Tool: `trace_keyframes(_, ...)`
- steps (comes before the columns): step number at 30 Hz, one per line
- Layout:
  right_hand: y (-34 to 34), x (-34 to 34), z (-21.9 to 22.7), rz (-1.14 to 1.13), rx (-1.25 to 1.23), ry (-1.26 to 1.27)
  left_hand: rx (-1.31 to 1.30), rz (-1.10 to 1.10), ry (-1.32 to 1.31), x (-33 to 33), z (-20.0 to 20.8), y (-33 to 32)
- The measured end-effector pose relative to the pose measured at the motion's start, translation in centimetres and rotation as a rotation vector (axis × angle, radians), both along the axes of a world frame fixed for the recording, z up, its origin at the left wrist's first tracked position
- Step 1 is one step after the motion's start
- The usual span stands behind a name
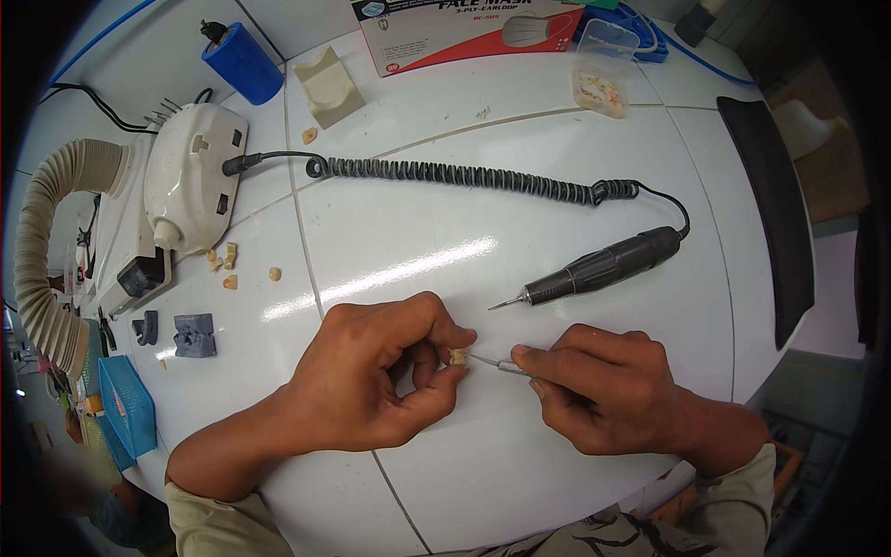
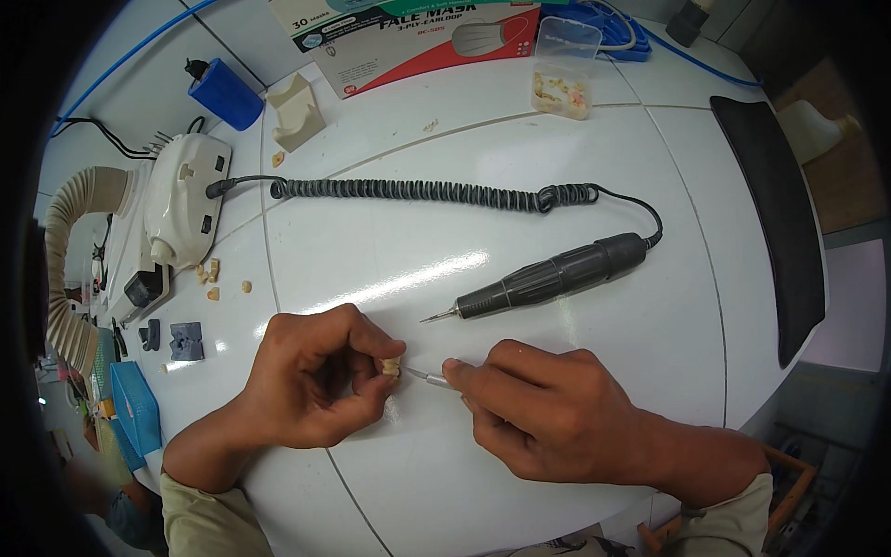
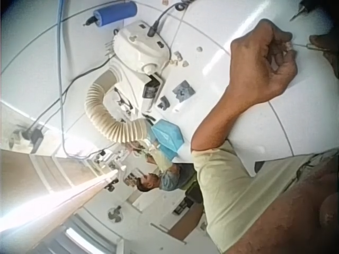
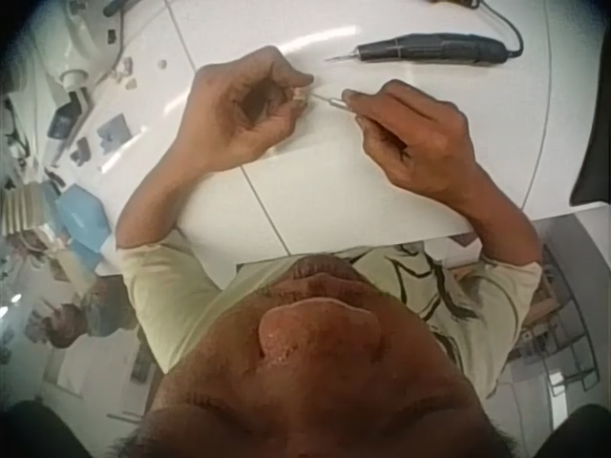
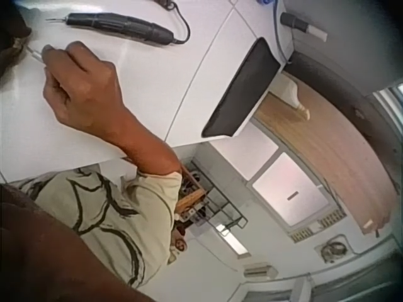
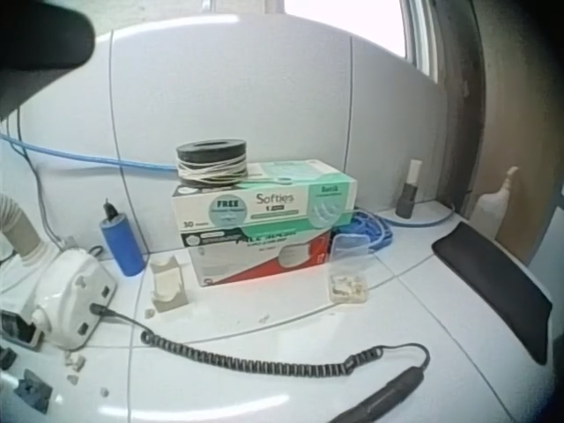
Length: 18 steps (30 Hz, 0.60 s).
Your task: The recorder is using a dental micro-motor to trim and refine a dental crown model on a laboratory bench.
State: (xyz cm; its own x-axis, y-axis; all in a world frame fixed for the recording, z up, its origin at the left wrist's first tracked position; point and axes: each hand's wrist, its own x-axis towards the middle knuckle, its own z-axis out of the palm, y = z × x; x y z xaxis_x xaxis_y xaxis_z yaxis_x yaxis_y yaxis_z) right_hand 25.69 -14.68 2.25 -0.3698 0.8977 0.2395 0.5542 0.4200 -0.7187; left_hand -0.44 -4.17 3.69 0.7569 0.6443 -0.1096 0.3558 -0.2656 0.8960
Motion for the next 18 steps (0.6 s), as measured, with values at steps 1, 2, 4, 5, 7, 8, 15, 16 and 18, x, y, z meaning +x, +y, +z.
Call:
trace_keyframes(1,0.00,0.02,0.01,0.001,-0.003,-0.002,-0.001,-0.007,0.002,0.02,0.01,0.03)
trace_keyframes(2,0.02,-0.03,-0.01,0.001,-0.003,-0.002,-0.002,-0.007,0.002,-0.01,-0.12,0.00)
trace_keyframes(4,0.05,-0.18,-0.08,0.000,0.007,0.018,0.015,-0.004,-0.048,-0.05,-0.58,-0.06)
trace_keyframes(5,0.02,-0.11,-0.02,-0.001,0.005,0.017,0.013,-0.005,-0.050,-0.03,-0.47,-0.04)
trace_keyframes(7,0.01,0.03,0.11,-0.003,-0.006,-0.012,-0.022,0.001,0.001,-0.04,0.00,-0.02)
trace_keyframes(8,0.02,0.02,0.06,-0.002,-0.007,-0.011,-0.023,0.002,0.002,-0.04,-0.08,-0.02)
trace_keyframes(15,-0.05,0.07,-0.15,-0.004,0.003,-0.011,-0.002,-0.002,-0.024,0.14,0.09,-0.03)
trace_keyframes(16,-0.04,0.08,-0.16,-0.001,0.011,-0.010,-0.005,-0.003,-0.016,0.17,0.11,-0.03)
trace_keyframes(18,0.00,0.02,-0.07,-0.002,0.008,-0.016,-0.005,0.005,-0.038,0.02,-0.35,-0.11)
